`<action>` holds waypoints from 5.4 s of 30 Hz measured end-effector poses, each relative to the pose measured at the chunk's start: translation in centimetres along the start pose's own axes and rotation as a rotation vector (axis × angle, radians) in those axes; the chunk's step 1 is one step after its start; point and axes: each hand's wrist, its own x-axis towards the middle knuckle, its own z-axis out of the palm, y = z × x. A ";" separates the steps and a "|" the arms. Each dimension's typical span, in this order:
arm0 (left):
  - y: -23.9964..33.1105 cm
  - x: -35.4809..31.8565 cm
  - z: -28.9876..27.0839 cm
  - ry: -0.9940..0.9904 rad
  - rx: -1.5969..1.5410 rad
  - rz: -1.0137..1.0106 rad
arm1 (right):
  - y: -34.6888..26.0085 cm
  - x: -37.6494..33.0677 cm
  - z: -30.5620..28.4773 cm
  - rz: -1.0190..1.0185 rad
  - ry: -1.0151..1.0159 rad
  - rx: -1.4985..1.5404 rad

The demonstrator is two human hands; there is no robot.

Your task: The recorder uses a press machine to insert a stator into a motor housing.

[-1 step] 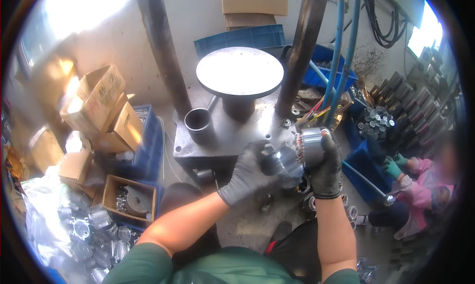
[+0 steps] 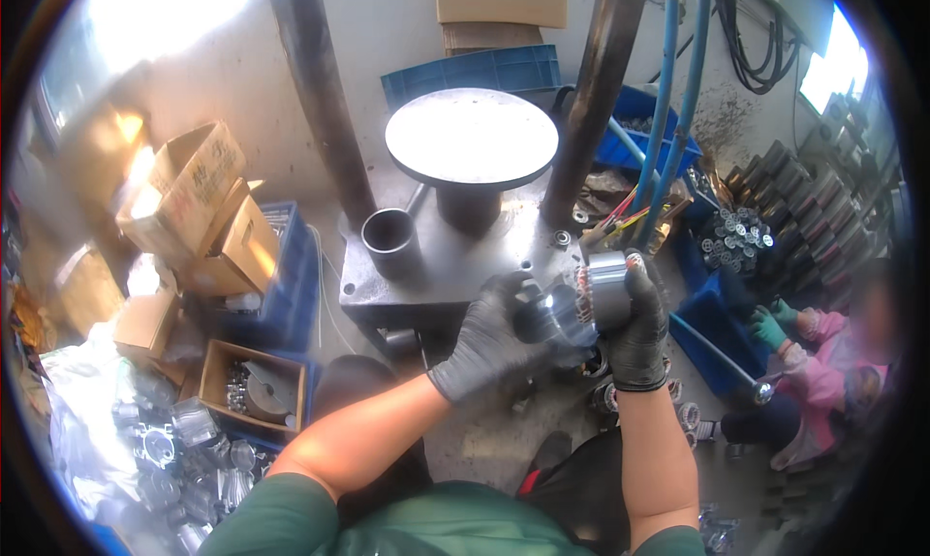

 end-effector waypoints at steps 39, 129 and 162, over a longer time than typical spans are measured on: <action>-2.0 1.9 -1.3 0.041 -0.308 0.126 | 0.1 0.9 3.6 -0.290 -0.145 -0.690; -16.7 5.5 -10.8 0.535 -0.201 -0.192 | 0.5 0.1 0.7 -0.031 -0.711 -1.141; 6.6 35.9 -15.6 0.097 -0.401 -0.026 | 1.5 0.1 -0.6 0.083 -1.079 -1.536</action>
